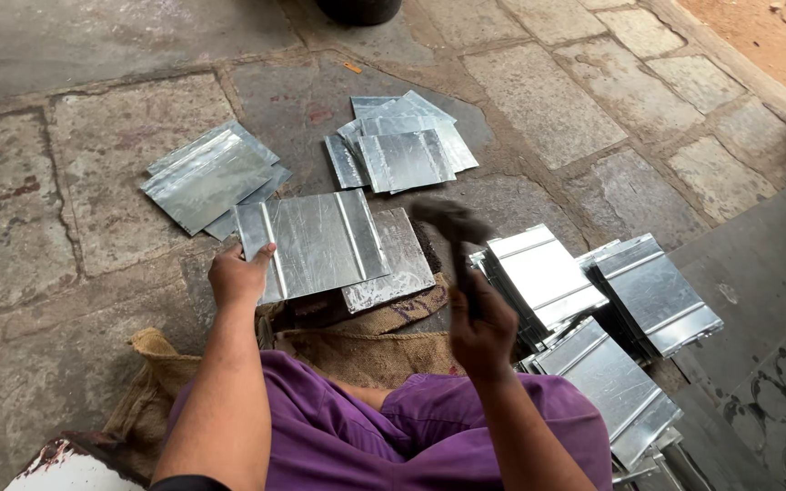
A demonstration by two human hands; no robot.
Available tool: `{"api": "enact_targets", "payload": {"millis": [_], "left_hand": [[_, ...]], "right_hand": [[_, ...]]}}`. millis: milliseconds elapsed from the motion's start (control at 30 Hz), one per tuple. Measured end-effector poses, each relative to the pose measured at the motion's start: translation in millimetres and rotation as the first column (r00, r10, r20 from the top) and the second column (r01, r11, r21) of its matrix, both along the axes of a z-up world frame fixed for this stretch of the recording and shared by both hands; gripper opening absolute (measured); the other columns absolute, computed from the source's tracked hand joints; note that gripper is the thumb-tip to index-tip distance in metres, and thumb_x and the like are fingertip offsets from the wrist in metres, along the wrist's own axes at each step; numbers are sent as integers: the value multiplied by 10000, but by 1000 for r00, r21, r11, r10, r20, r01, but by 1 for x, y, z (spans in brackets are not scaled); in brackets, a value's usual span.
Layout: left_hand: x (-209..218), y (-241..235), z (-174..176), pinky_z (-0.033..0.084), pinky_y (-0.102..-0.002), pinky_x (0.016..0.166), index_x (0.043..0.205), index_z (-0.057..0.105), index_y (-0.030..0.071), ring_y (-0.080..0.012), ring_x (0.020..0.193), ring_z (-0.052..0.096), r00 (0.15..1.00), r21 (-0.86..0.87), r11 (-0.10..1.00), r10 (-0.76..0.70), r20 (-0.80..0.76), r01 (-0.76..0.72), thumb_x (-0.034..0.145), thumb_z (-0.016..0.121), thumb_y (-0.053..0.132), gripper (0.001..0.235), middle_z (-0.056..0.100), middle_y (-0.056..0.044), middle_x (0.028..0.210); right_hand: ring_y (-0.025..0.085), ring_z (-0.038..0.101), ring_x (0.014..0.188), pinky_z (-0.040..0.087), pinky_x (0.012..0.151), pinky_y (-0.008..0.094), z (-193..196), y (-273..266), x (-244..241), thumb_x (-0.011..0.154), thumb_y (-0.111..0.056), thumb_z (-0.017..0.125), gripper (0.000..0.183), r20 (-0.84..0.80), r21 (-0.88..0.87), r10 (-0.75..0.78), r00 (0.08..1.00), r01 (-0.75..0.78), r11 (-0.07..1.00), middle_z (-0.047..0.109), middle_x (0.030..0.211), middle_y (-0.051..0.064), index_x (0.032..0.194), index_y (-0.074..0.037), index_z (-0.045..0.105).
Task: The person sits on the floor and uses a hammer to repeatedly strike the edges of rectangular metal sheets. They hold the sheets with one hand and strike them with the other, occasionally flipping the sheets over to work on different sides. Finished sheets are stacked nearby.
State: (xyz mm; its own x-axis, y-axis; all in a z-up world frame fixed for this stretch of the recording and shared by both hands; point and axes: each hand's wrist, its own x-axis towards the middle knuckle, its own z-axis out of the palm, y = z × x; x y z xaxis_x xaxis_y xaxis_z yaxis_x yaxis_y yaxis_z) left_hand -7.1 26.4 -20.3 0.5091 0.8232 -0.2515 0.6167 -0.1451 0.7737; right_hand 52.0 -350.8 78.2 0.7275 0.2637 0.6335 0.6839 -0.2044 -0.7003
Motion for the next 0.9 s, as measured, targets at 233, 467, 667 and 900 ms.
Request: {"api": "enact_targets", "payload": {"millis": [233, 467, 667, 900], "left_hand": [[2, -1, -7, 587, -458, 792, 1202, 703, -58, -339, 909, 743, 993, 214, 976, 5, 117, -31, 841, 837, 549, 719, 725, -265, 1058], [-1, -4, 6, 586, -467, 876, 1274, 682, -68, -379, 1046, 731, 998, 165, 986, -19, 61, 8, 831, 816, 560, 779, 716, -300, 1166], [3, -6, 10, 584, -456, 902, 1309, 634, -88, -368, 1078, 719, 995, 180, 984, -12, 97, -6, 825, 831, 544, 820, 690, -298, 1209], [2, -2, -2, 600, -448, 792, 1130, 786, 29, -297, 837, 763, 994, 147, 988, -67, 87, 54, 855, 809, 529, 571, 783, -176, 917]], "right_hand": [[116, 653, 612, 501, 529, 252, -29, 16, 1, 1005, -142, 691, 205, -195, -310, -56, 979, -8, 951, 711, 774, 103, 1153, -7, 731], [92, 615, 539, 481, 446, 237, -10, 1, 12, 1002, -140, 660, 246, 8, -42, -58, 998, 58, 997, 693, 738, 75, 1188, 14, 705], [104, 683, 771, 569, 608, 240, -17, 14, 1, 1070, -141, 617, 247, 137, -48, 43, 990, -37, 998, 715, 975, 104, 1266, 4, 656], [97, 614, 564, 485, 488, 261, 7, 9, 3, 991, -158, 669, 173, -146, -132, -46, 988, 26, 991, 700, 738, 36, 1113, -45, 718]]}}
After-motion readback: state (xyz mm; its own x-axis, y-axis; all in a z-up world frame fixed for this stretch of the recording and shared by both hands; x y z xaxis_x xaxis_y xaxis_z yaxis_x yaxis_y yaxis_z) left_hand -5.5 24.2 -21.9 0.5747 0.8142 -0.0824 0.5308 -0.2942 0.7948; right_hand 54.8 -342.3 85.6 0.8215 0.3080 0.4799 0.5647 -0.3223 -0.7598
